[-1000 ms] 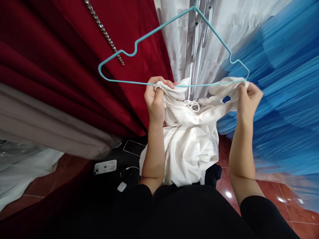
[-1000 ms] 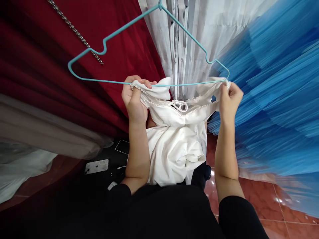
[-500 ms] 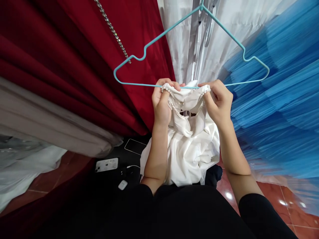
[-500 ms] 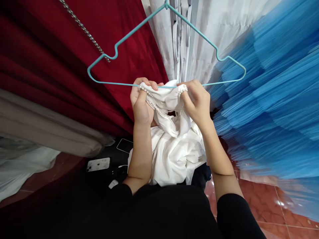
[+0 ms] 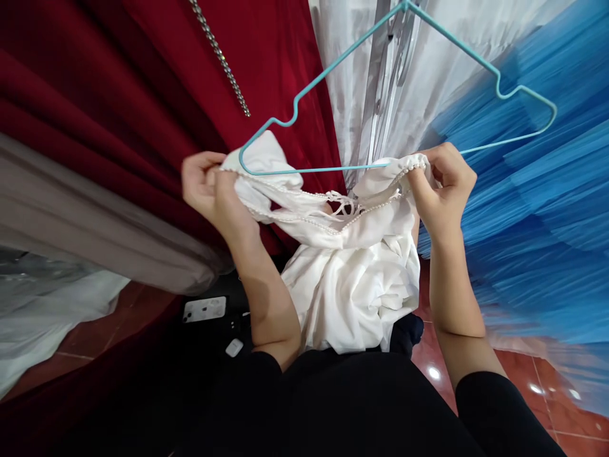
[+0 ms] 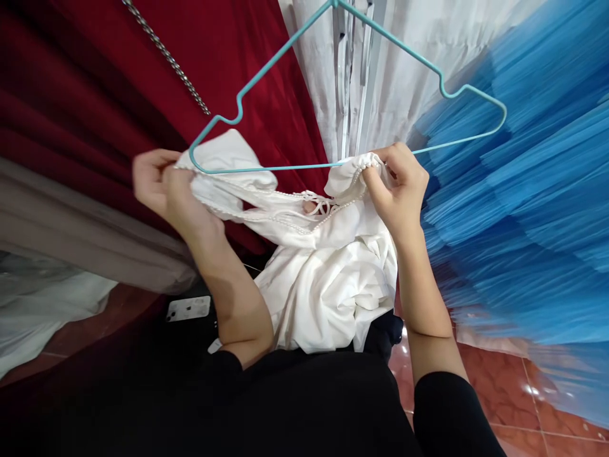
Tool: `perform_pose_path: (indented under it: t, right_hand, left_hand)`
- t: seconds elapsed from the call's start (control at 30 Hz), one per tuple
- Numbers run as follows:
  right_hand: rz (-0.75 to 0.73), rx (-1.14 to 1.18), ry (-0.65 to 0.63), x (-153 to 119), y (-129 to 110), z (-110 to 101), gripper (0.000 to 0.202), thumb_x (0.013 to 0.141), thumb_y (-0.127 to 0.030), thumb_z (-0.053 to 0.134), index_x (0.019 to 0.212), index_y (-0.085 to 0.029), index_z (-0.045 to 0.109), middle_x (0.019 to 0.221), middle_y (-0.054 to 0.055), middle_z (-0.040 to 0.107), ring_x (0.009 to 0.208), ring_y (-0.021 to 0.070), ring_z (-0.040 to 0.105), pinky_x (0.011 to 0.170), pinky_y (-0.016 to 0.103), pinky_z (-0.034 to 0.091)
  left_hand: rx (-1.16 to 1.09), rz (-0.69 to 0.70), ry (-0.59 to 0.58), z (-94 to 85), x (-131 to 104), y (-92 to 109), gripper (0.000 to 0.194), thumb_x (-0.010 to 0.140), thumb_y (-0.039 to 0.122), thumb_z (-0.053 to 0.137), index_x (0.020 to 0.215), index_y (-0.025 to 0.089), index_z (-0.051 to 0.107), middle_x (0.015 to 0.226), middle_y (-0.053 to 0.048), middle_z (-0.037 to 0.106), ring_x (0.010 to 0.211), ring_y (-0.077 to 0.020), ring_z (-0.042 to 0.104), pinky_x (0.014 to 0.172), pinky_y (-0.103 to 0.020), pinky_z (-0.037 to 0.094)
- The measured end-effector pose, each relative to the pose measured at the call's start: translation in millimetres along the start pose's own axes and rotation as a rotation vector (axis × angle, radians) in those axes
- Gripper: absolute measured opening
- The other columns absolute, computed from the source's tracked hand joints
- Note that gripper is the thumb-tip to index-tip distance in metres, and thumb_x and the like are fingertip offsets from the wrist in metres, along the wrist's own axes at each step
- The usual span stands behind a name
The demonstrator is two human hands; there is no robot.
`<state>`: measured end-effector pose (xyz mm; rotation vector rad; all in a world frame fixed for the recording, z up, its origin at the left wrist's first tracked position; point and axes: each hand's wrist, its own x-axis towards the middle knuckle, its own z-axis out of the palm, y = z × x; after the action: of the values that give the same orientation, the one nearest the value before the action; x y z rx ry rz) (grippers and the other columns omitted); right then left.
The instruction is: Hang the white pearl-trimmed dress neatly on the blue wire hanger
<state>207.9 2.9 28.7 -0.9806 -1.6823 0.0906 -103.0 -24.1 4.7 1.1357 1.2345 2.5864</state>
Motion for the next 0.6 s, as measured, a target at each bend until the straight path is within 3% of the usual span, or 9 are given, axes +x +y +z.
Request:
perform_pose_path:
  t: [0.1,0.2,0.3,0.4,0.5,0.6]
  right_hand:
    - [-0.011,0.008,-0.016,-0.3,-0.1,0.1,0.025,0.098,-0.045,0.060,0.086,-0.026,0.069,0.082,0.003,0.062,0.072,0.0165,0.057,0.068,0.037,0.053]
    - [-0.008,0.043,-0.021,-1.1,0.1,2.5,0.021,0.099,-0.041,0.060,0.087,-0.026,0.068,0.083,0.002,0.061,0.071,0.0154,0.055,0.069,0.036,0.051]
    - [-0.006,0.058,-0.008,-2.0,-0.3,4.3,0.021,0.098,-0.040,0.060,0.086,-0.026,0.068,0.080,0.001,0.060,0.073,0.0161,0.056,0.071,0.037,0.051]
    - [-0.025,0.053,-0.017,-2.9,-1.4,3.1,0.023,0.098,-0.043,0.059,0.086,-0.026,0.070,0.079,0.002,0.061,0.074,0.0172,0.057,0.072,0.038,0.053]
    - [-0.037,0.045,-0.021,-3.8,-1.8,-0.1,0.024,0.099,-0.044,0.058,0.088,-0.027,0.072,0.080,0.002,0.063,0.077,0.0188,0.059,0.076,0.041,0.055]
    - [-0.041,0.019,-0.019,-4.0,-0.7,-2.5,0.024,0.100,-0.044,0.057,0.090,-0.028,0.072,0.081,0.003,0.063,0.079,0.0200,0.061,0.078,0.044,0.057]
  left_hand:
    - [0.015,0.125,-0.051,11.2,24.1,32.8,0.028,0.068,-0.007,0.051,0.083,0.013,0.062,0.080,0.003,0.056,0.068,-0.0075,0.050,0.069,-0.023,0.045]
    - [0.017,0.172,-0.134,37.0,41.5,55.6,0.025,0.068,-0.010,0.051,0.080,0.010,0.061,0.080,0.003,0.057,0.062,-0.0032,0.043,0.060,-0.018,0.036]
    - [0.017,0.231,-0.283,70.2,56.5,57.6,0.028,0.064,-0.013,0.047,0.074,0.012,0.057,0.072,0.005,0.055,0.055,-0.0021,0.036,0.052,-0.020,0.025]
    - [0.138,0.258,-0.516,100.5,65.2,46.1,0.033,0.063,-0.017,0.044,0.071,0.011,0.061,0.065,0.006,0.055,0.053,-0.0022,0.040,0.050,-0.021,0.024]
    - [0.245,0.076,-0.751,119.9,67.5,31.6,0.037,0.063,-0.021,0.048,0.072,0.006,0.071,0.062,0.006,0.060,0.061,-0.0042,0.053,0.053,-0.018,0.031]
    - [0.027,-0.230,-0.793,126.2,69.7,20.3,0.036,0.076,-0.017,0.044,0.085,0.003,0.073,0.071,0.003,0.064,0.070,-0.0058,0.060,0.061,-0.015,0.042]
